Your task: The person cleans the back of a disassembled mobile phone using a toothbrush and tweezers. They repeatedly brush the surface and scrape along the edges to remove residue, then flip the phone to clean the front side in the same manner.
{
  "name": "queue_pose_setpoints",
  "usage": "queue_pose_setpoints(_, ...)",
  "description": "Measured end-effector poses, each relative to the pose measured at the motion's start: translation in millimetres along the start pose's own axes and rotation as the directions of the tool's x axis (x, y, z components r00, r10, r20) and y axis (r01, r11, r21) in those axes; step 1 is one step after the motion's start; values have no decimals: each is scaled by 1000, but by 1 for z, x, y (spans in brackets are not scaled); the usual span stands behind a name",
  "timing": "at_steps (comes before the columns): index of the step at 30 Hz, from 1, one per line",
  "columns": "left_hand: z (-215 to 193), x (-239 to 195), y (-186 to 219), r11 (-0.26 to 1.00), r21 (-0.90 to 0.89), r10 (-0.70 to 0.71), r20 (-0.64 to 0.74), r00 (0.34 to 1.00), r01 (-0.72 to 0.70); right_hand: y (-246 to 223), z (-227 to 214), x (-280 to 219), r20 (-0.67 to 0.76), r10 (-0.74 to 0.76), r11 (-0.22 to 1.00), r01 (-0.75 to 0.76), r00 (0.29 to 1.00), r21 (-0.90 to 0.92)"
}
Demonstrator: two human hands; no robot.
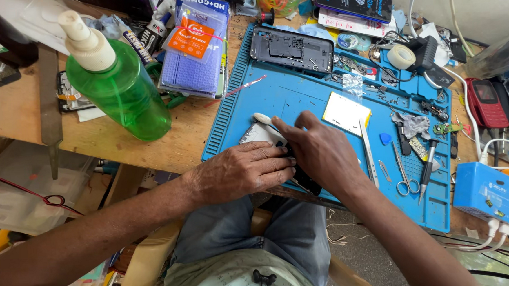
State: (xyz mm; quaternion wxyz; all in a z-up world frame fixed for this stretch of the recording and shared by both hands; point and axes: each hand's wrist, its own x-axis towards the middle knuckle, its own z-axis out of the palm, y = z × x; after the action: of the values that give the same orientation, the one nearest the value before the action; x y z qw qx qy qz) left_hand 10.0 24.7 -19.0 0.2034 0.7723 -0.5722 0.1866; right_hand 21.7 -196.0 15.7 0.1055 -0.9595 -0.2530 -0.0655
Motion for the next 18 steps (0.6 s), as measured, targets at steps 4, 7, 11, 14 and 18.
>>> queue_pose_setpoints(4, 0, 1, 1, 1000, -21, -21, -26, 999, 20, 13, -6, -41, -1, 29, 999, -29, 1000, -32)
queue_pose_setpoints(7, -1, 0, -1, 999, -31, -32, -16, 999, 32, 23, -17, -79, 56, 174, 983, -170, 983, -69)
queue_pose_setpoints(11, 2, -1, -1, 1000, -9, -13, -10, 1000, 13, 29, -24, -121, 21, 245, 969, -244, 969, -29)
queue_pose_setpoints(14, 0, 0, -5, 1000, -8, -10, -30, 999, 9, 33, -18, -119, 35, 257, 966, -255, 966, -52)
queue_pose_setpoints(18, 1, 1, 1, 1000, -9, -9, -17, 1000, 9, 25, -11, -100, -14, 155, 986, -156, 988, -57)
